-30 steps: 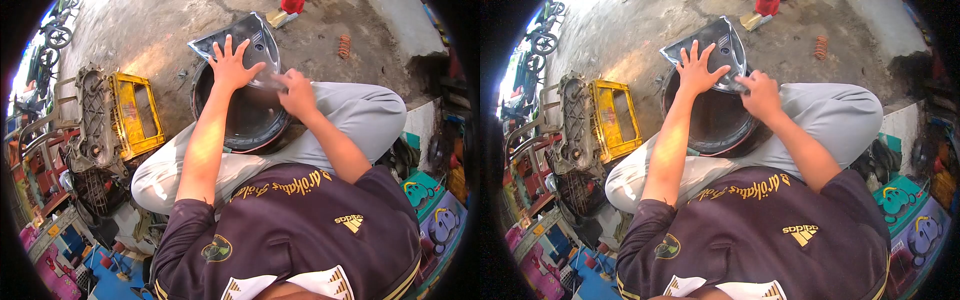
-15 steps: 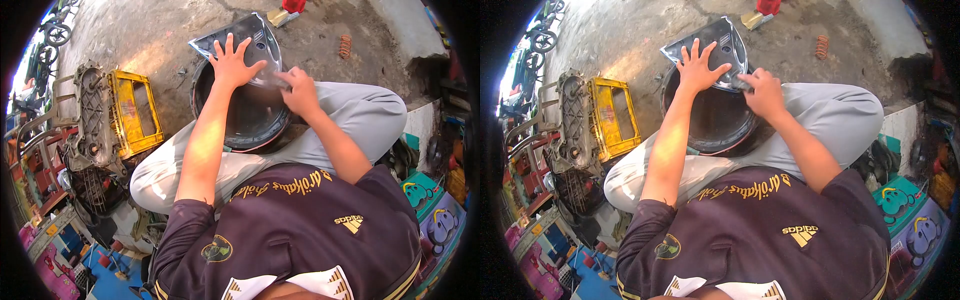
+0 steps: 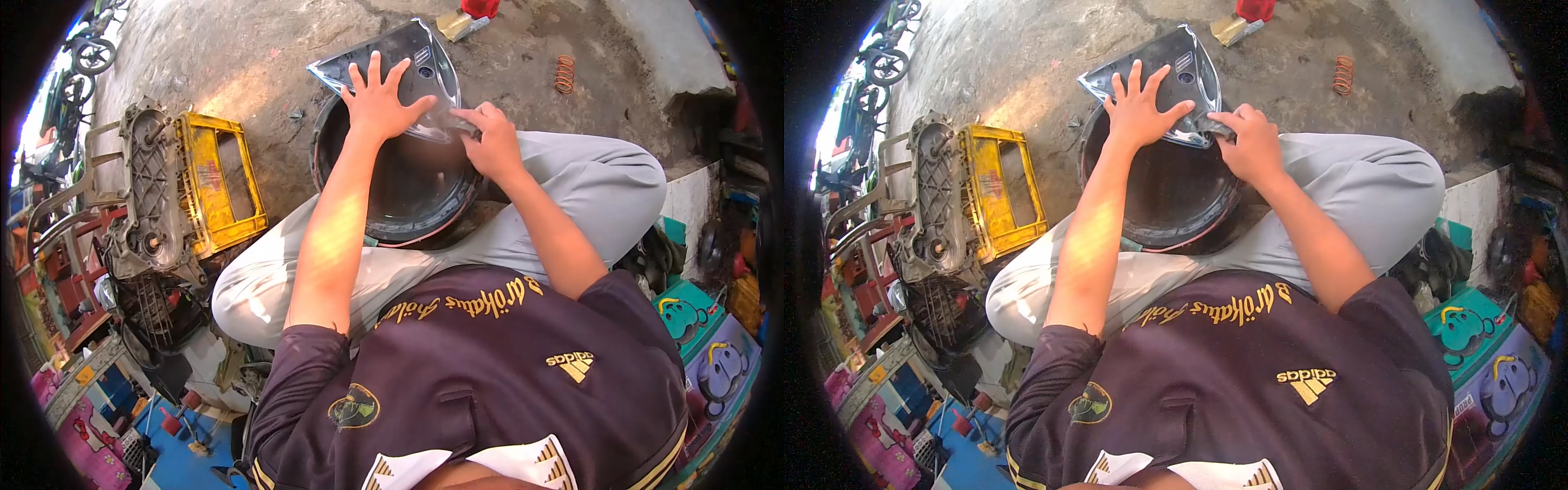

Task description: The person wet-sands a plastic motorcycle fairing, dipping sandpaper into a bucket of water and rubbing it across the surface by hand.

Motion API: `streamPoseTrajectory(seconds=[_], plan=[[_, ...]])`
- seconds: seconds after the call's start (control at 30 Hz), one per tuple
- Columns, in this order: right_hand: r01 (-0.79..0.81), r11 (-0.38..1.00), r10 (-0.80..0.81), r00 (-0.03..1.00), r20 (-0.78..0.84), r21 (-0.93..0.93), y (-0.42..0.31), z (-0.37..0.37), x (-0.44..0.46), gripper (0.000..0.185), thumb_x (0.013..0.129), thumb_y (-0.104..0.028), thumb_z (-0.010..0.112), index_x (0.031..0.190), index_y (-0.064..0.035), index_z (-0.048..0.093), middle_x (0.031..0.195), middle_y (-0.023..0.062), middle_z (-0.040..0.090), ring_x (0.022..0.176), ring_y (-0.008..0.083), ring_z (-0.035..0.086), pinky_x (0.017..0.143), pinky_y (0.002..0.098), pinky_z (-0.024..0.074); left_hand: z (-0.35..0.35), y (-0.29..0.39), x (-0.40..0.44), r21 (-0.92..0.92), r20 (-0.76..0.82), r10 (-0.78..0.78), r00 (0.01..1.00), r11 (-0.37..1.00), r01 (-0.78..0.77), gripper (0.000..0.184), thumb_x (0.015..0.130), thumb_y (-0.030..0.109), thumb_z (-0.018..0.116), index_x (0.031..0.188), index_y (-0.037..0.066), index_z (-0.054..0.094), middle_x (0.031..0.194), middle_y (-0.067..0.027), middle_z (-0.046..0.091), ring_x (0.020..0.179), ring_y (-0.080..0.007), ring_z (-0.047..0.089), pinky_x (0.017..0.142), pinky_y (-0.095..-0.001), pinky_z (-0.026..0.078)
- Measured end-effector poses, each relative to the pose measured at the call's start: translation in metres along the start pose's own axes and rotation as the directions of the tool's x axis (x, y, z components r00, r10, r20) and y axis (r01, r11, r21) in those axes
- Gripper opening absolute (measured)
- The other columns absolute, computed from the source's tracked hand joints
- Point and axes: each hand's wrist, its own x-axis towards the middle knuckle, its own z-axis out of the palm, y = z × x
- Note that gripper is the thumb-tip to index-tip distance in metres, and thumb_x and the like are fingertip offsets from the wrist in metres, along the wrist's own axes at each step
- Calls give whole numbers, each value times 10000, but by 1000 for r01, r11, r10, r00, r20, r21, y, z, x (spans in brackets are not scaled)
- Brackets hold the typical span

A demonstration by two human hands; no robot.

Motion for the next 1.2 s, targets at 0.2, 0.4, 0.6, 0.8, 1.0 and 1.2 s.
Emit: streamPoseTrajectory(seconds=[0.2,0.4,0.6,0.8,1.0,1.2], plan=[[15,1000,-16,998,62,16,-6,-2,-7,381,843,-138,830,1207,-249,831,972,81,657,960,307,675,826,464,541,-1,0,1,20,8,-2,1000,1000,2,1015,854,860,649,1696,365,371,1835,-142,127,1654,-541,63,1267,-759,170],[-36,997,28,994,108,71,-19,-9,-13,347,861,-142,818,1194,-241,834,958,91,654,949,326,675,821,463,542,-1,0,0,23,-7,7,1000,1000,-7,1004,855,863,645,1685,358,395,1832,-144,142,1652,-544,79,1263,-767,164],[-15,996,15,1000,0,90,-6,-3,-7,342,872,-152,822,1201,-248,832,955,85,648,942,323,676,818,458,538,1,-1,1,4,-4,2,1000,1000,-2,999,855,868,640,1680,355,408,1830,-146,149,1650,-546,81,1261,-768,170],[-66,995,66,998,6,75,1,-2,-1,384,840,-115,841,1205,-236,828,953,85,640,938,322,676,804,450,542,2,-1,1,-7,-20,9,1000,1000,-9,994,855,865,645,1677,356,412,1828,-149,157,1649,-549,88,1262,-768,169],[7,1000,-7,1000,-5,-1,-1,-5,0,370,827,-108,838,1172,-241,831,972,77,654,956,327,672,848,465,546,2,-1,1,-4,-15,6,1000,1000,-6,996,856,858,656,1681,360,404,1830,-146,154,1652,-542,88,1263,-766,173],[72,997,-71,996,58,-8,-2,-5,-7,351,838,-132,824,1170,-246,823,983,85,660,972,333,671,846,468,545,0,0,0,24,-6,8,1000,1000,-8,1009,853,875,641,1686,363,393,1833,-142,142,1653,-539,86,1263,-765,176]])
